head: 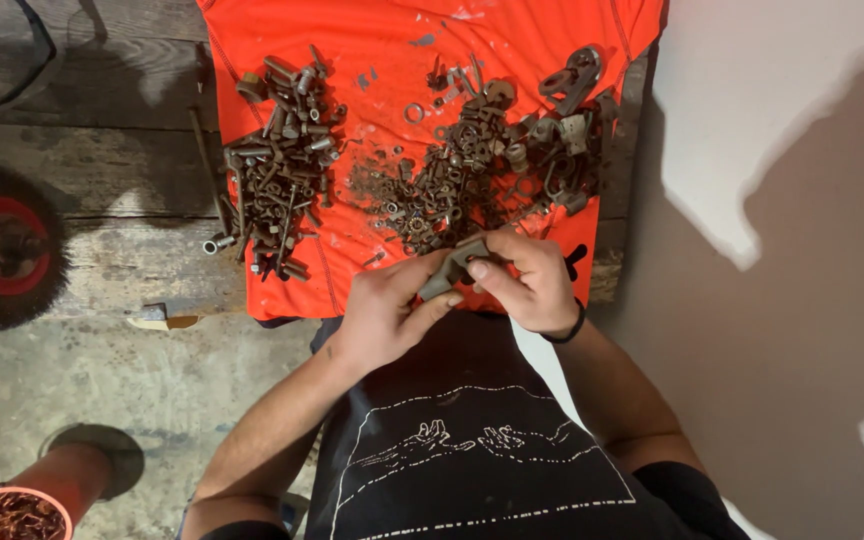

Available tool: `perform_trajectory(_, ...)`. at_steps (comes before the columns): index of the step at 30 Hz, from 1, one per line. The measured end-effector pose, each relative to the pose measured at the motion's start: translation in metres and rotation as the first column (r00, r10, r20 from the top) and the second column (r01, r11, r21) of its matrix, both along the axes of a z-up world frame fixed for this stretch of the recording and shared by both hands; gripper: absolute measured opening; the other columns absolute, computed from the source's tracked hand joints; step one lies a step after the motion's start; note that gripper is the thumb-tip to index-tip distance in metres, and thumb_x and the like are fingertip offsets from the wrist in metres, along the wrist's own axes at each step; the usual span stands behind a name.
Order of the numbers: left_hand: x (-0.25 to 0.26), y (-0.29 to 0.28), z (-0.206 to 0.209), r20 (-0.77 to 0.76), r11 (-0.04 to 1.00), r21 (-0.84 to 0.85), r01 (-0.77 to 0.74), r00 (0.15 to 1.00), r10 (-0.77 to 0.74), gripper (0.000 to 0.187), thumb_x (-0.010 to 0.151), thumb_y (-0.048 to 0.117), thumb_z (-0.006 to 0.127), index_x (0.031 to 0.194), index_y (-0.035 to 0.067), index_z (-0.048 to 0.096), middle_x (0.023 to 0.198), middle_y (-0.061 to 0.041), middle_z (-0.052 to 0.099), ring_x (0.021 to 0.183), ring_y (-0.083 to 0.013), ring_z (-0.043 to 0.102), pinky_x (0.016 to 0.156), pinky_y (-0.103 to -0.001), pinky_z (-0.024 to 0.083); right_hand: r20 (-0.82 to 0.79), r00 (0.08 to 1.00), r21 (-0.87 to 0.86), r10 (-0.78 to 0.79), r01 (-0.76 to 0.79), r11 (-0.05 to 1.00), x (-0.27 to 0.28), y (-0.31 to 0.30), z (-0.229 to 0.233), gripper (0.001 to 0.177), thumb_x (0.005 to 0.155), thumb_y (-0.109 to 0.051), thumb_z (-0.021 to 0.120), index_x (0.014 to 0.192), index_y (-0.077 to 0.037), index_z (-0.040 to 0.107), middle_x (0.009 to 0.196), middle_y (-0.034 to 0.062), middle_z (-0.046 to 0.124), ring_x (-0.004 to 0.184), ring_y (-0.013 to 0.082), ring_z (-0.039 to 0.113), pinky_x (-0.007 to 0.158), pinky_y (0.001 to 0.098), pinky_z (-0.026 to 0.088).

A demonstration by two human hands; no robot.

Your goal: The person sorts a large pile of rusty metal hardware, including bolts, nuts, and washers, on a red cloth. They pick up individual pieces, inspect them, and occasionally move to a grinding machine to clean or deburr a specific part before returning to the sorting task.

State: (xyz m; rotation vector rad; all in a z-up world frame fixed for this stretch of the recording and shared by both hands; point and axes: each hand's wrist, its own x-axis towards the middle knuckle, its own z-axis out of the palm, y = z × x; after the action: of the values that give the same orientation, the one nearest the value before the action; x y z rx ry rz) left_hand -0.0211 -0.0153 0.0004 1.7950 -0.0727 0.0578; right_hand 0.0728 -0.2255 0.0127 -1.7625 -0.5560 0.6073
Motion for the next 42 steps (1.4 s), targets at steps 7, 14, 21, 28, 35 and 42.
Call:
perform_trajectory(7,0.001,0.005,0.002,0.108,0.951,0.309,0.01,0.993,-0.046,0.046,0.089,0.028,0.079,0.125,0.004,0.065,0.081,-0.013,0.068,0.07,-0.0328,0.068,0.06,-0.042,0.053,0.282,0.957,-0.049,-0.064,0.081,0.995,-0.009,0.002,-0.013,0.015,0.098,-0.013,0.072,0.099,0.002,0.073,0.081,0.0096,0.071,0.069,0.0154,0.068,0.065,0.0271,0.052)
perform_trajectory(14,0.0,-0.001,0.009,0.132,0.961,0.273,0.041,0.988,-0.079,0.045,0.09,0.029,0.078,0.127,0.006,0.065,0.083,-0.011,0.068,0.072,-0.0323,0.069,0.061,-0.041,0.054,0.367,0.92,0.01,-0.139,0.146,0.989,-0.012,-0.003,-0.031,0.023,0.096,-0.018,0.073,0.084,0.001,0.066,0.07,0.0081,0.065,0.061,0.016,0.065,0.057,0.0284,0.047)
perform_trajectory(21,0.0,0.001,0.006,0.018,0.993,0.118,0.011,1.0,-0.013,0.042,0.091,0.026,0.078,0.126,0.006,0.067,0.089,-0.013,0.073,0.074,-0.0295,0.074,0.064,-0.037,0.058,-0.132,0.976,-0.014,-0.172,0.171,0.985,-0.013,-0.002,-0.025,0.024,0.105,-0.02,0.06,0.098,0.002,0.067,0.076,0.0025,0.067,0.061,0.0111,0.066,0.056,0.0263,0.05)
perform_trajectory(28,0.0,0.004,0.014,-0.064,0.997,0.076,-0.02,0.998,0.025,0.044,0.091,0.024,0.078,0.13,0.007,0.067,0.088,-0.014,0.073,0.069,-0.0265,0.073,0.062,-0.034,0.056,-0.369,0.914,0.205,0.171,-0.099,0.974,-0.003,-0.021,-0.026,0.028,0.11,-0.012,0.05,0.129,0.007,0.06,0.104,0.007,0.071,0.091,0.0122,0.069,0.081,0.0272,0.055)
perform_trajectory(35,0.004,0.002,0.008,-0.137,1.0,-0.014,-0.012,0.99,0.01,0.04,0.096,0.028,0.074,0.128,0.006,0.068,0.084,-0.012,0.072,0.067,-0.0198,0.072,0.063,-0.03,0.056,-0.377,0.911,0.25,0.166,-0.073,0.966,-0.007,-0.024,-0.03,0.029,0.109,-0.013,0.054,0.13,0.006,0.06,0.102,0.0075,0.072,0.092,0.0133,0.069,0.083,0.0282,0.056)
perform_trajectory(42,-0.008,0.003,-0.044,-0.263,0.945,-0.322,0.049,0.955,-0.139,0.042,0.11,0.042,0.055,0.101,0.002,0.066,0.07,-0.004,0.061,0.066,-0.0135,0.057,0.062,-0.03,0.047,0.095,0.995,0.002,0.023,-0.023,1.0,-0.01,-0.013,-0.026,0.019,0.096,-0.014,0.076,0.11,-0.002,0.071,0.093,0.0047,0.074,0.078,0.0113,0.07,0.072,0.0253,0.054)
